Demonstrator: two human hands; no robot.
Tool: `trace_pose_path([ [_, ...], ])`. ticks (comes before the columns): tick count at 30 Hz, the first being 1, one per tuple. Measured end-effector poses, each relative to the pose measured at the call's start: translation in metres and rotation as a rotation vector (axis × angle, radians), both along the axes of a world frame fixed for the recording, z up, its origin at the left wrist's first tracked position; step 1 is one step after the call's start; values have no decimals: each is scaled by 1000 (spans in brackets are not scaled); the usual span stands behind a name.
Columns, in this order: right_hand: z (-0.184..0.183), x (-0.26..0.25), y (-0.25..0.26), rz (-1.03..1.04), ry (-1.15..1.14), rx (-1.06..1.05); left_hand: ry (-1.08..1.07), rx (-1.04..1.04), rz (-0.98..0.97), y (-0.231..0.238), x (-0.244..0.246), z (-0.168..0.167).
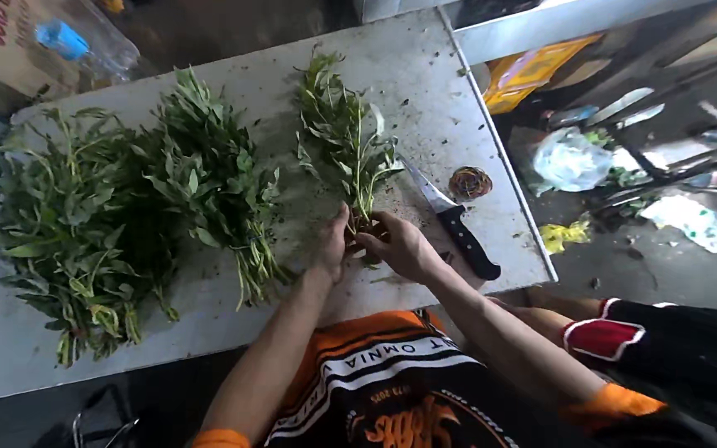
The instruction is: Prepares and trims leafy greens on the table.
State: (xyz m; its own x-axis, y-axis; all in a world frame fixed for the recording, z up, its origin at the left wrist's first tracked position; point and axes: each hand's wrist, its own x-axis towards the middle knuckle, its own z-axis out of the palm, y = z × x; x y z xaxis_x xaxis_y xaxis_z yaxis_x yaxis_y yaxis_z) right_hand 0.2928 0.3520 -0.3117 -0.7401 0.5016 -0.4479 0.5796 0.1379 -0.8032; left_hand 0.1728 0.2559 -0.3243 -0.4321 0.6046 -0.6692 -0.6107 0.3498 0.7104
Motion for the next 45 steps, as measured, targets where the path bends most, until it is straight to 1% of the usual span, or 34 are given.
trace_pose_path([
  [3,3,8,2,-12,115,-147,-36,26,-47,-5,-2,4],
  [5,2,15,3,-78,219,-191,-79,53,-21,-7,-5,5],
  [8,2,23,-1,-217,311,-111,-100,58,8,-10,-7,8],
  [10,3,23,-7,-272,334,-35,-59,36,-35,-13,-6,10],
  [12,3,20,-14,-256,297,35,8,24,-118,-15,-1,8],
  [15,9,17,-28,-80,42,133,124,11,-233,-14,6,2],
  [16,11,16,-30,-26,-30,151,199,-12,-306,-14,5,0],
  [18,9,18,-28,42,-115,192,420,-86,-557,-15,-4,1],
  [19,8,21,-25,68,-130,206,560,-124,-694,-16,-10,7],
  [20,8,24,-23,84,-131,223,727,-154,-783,-18,-13,19],
  [21,10,27,-20,95,-119,251,927,-158,-804,-20,-14,31],
  [22,14,30,-18,101,-94,298,1128,-109,-774,-21,-15,43],
  [23,19,33,-17,106,-51,364,1309,-11,-749,-21,-17,52],
  [24,25,36,-15,115,6,436,1457,109,-780,-18,-20,59],
  [25,32,38,-13,126,68,491,1567,232,-865,-12,-25,65],
  [27,54,42,-11,145,177,524,1681,429,-1039,1,-34,66],
  [29,77,48,-6,152,227,420,1735,504,-1103,12,-39,62],
  [31,82,55,6,95,330,258,1754,537,-1122,18,-45,59],
  [33,68,68,27,1,475,149,1729,557,-1097,21,-52,51],
  [34,58,77,43,-66,505,168,1714,544,-1060,21,-57,49],
  [35,45,84,63,-156,485,260,1694,514,-1011,21,-62,51],
  [37,11,98,101,-360,311,466,1604,472,-879,20,-75,69],
  [38,-9,103,115,-429,228,534,1549,490,-801,19,-82,84],
  [40,-37,109,135,-438,122,610,1418,643,-633,20,-102,125],
  [43,-48,107,144,-425,-8,637,1252,904,-329,16,-137,188],
  [45,-48,104,144,-459,-87,607,1130,983,-126,7,-148,226],
])
